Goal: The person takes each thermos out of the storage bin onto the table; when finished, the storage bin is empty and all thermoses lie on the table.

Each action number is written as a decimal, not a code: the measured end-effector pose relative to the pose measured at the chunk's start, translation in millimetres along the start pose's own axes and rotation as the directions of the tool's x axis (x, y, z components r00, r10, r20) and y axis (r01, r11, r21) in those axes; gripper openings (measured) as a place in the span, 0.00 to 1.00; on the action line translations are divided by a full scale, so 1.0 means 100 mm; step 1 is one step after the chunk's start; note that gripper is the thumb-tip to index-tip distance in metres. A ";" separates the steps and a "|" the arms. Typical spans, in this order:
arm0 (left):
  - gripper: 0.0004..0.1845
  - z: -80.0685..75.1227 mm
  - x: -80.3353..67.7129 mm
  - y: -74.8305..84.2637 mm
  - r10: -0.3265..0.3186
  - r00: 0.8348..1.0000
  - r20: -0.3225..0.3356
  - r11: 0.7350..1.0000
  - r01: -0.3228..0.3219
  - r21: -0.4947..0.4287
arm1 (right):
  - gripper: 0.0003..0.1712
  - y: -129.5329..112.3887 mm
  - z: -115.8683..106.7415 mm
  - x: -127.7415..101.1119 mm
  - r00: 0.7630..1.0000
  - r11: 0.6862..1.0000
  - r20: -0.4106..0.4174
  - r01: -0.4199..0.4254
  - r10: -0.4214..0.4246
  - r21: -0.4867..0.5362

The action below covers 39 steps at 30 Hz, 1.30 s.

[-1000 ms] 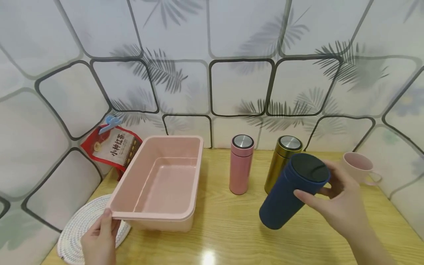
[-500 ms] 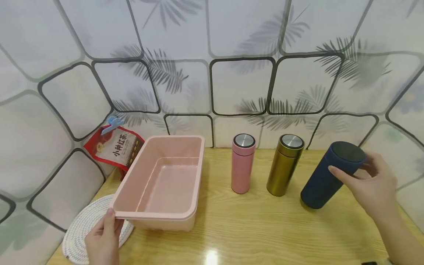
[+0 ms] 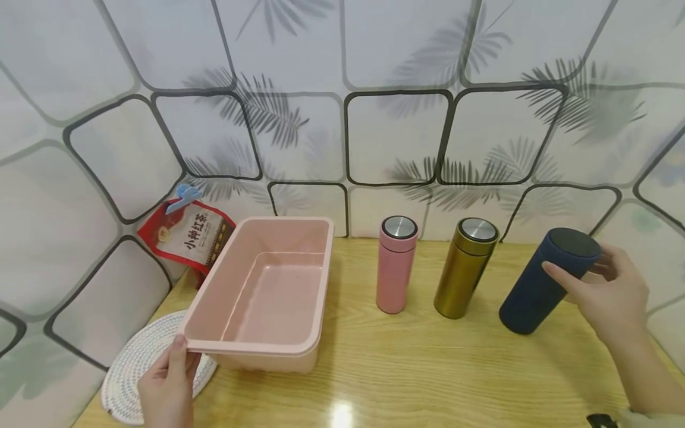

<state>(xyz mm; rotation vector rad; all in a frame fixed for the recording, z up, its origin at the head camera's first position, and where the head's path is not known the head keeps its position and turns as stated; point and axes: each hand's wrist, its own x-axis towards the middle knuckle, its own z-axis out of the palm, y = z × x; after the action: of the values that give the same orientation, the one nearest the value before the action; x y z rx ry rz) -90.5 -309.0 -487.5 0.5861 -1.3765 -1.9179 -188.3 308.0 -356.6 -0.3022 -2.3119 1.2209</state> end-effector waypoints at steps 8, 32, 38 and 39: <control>0.24 -0.04 -0.05 0.04 0.010 1.000 0.029 1.000 -0.010 -0.019 | 0.41 0.04 0.01 0.00 1.000 1.000 0.028 -0.006 0.005 0.016; 0.24 0.33 -0.32 0.47 0.011 0.998 0.061 0.999 -0.013 0.041 | 0.49 0.18 0.15 -0.55 0.967 0.972 0.105 0.228 -0.233 0.056; 0.26 0.44 -0.44 0.71 0.102 0.993 0.051 0.893 -0.114 0.434 | 0.38 0.13 0.09 -0.80 0.931 0.936 0.121 0.350 -0.344 -0.036; 0.27 0.45 -0.46 0.73 0.144 0.986 0.081 0.840 -0.165 0.517 | 0.37 0.14 0.08 -0.83 0.931 0.936 0.137 0.347 -0.338 -0.052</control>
<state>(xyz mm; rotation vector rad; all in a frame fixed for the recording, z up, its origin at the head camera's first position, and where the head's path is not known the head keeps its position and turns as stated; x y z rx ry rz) -72.3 -260.3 -405.5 0.6659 -1.9290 -1.4229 -122.6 275.3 -399.2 0.1562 -2.3929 1.0026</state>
